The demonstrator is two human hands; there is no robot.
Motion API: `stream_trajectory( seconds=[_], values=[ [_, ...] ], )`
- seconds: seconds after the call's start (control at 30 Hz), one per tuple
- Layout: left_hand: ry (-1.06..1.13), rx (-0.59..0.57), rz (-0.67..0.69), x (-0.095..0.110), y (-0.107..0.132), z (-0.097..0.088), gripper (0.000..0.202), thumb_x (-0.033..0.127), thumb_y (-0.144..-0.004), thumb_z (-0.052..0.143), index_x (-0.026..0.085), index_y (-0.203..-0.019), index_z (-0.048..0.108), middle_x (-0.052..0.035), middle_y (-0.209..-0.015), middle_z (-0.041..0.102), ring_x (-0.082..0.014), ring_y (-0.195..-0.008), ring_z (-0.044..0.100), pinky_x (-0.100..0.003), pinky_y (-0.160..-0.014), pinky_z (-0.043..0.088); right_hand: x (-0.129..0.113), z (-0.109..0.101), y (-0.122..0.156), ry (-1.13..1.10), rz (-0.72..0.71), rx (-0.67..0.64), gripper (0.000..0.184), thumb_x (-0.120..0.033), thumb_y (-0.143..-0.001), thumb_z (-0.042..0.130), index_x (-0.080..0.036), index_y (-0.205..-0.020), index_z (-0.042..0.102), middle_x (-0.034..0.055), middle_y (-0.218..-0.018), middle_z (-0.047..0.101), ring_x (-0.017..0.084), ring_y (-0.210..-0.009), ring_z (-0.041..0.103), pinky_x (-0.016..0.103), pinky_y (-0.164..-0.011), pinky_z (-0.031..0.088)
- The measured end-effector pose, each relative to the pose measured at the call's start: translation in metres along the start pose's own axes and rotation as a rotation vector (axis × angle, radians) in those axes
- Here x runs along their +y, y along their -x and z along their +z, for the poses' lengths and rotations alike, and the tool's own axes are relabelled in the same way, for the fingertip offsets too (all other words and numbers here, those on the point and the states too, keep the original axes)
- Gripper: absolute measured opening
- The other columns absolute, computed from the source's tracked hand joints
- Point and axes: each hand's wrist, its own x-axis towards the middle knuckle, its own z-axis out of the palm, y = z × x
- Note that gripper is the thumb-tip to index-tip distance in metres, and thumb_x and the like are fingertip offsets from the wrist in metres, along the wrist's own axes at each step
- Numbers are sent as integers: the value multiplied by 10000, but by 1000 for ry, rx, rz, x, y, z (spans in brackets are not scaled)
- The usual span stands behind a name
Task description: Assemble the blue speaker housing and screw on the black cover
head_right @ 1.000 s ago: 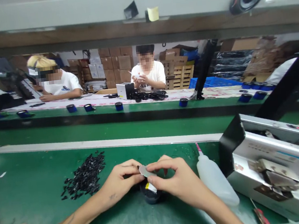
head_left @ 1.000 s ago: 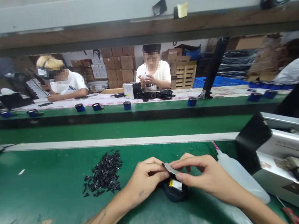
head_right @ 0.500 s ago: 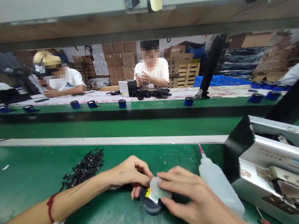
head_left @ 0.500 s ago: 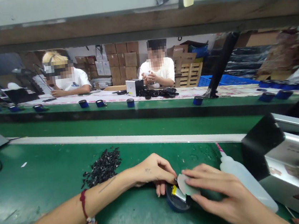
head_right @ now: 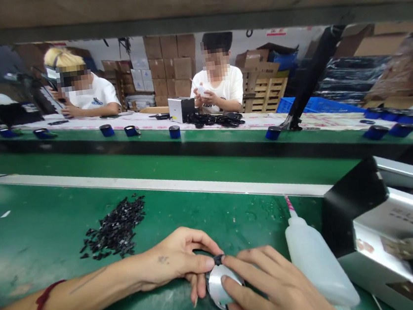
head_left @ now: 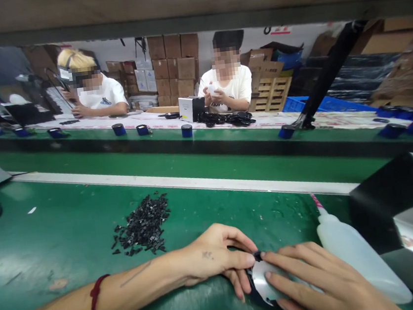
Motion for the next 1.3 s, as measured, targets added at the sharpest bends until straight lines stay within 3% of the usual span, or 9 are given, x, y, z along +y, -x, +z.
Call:
stream_trajectory(
  seconds=[0.13, 0.27, 0.4, 0.5, 0.7, 0.87, 1.0, 1.07, 1.3],
  values=[
    [0, 7, 27, -3, 0, -1, 527, 421, -629, 931, 93, -924, 644, -25, -720, 666, -141, -477, 647, -224, -414, 553, -1, 2, 1, 52, -28, -49, 310, -219, -1066, 372, -229, -983, 671, -40, -1006, 746, 139, -845, 681, 287, -745, 488],
    [-9, 22, 31, -11, 3, -1, 596, 505, -685, 880, 65, -1022, 660, -43, -601, 658, -154, -472, 641, -228, -444, 550, -1, 15, 18, 207, -112, -72, 468, -255, -1080, 179, -191, -1095, 643, 54, -1056, 732, 249, -881, 662, 416, -777, 446],
    [-80, 5, 8, -23, 14, 10, 667, 548, -827, 760, 123, -1313, 593, -137, -891, 724, -186, -655, 714, -165, -436, 518, -2, 19, 23, 311, -166, -75, 436, -93, -1016, 214, -185, -1104, 631, 53, -1082, 733, 246, -924, 670, 439, -838, 451],
    [-168, 39, 15, -28, 19, 20, 579, 523, -877, 712, 198, -1343, 598, -110, -931, 708, -159, -686, 705, -117, -450, 478, -3, 12, 16, 363, -200, -126, 382, -46, -986, 297, -194, -1066, 640, 17, -1094, 735, 196, -904, 694, 391, -817, 492],
    [-90, 96, -10, -24, 17, 30, 819, 763, -690, 741, 133, -1209, 668, -54, -743, 634, -133, -593, 636, -238, -605, 538, -4, 6, 11, 321, -191, -125, 381, -50, -975, 324, -197, -1051, 667, 10, -1097, 737, 194, -872, 706, 369, -736, 555],
    [-127, 123, -16, -28, 19, 27, 864, 708, -732, 738, 116, -1338, 565, -84, -811, 662, -167, -633, 647, -307, -663, 547, -7, 16, 23, 225, 14, -137, 258, -249, -999, 463, -223, -1134, 682, 86, -1030, 742, 235, -923, 681, 367, -769, 583],
    [-156, 139, 55, -33, 20, 24, 591, 480, -841, 725, 216, -1340, 550, -118, -1130, 656, -157, -652, 683, -288, -629, 558, -8, 22, 28, 141, 116, -138, 256, -391, -985, 537, -229, -1105, 696, 110, -1014, 726, 245, -920, 669, 364, -765, 583],
    [-122, 122, 81, -33, 19, 24, 519, 462, -846, 726, 216, -1280, 582, -113, -1186, 639, -126, -608, 675, -258, -595, 559, -8, 22, 27, 121, 137, -141, 252, -403, -979, 547, -230, -1074, 705, 111, -999, 719, 239, -905, 663, 355, -757, 579],
    [-87, 173, 36, -34, 14, 26, 769, 652, -764, 746, 133, -1301, 567, -91, -850, 689, -158, -555, 674, -264, -558, 579, -7, 19, 17, 66, 200, -148, 231, -397, -966, 567, -229, -983, 725, 104, -941, 687, 217, -854, 639, 318, -713, 559]
  ],
)
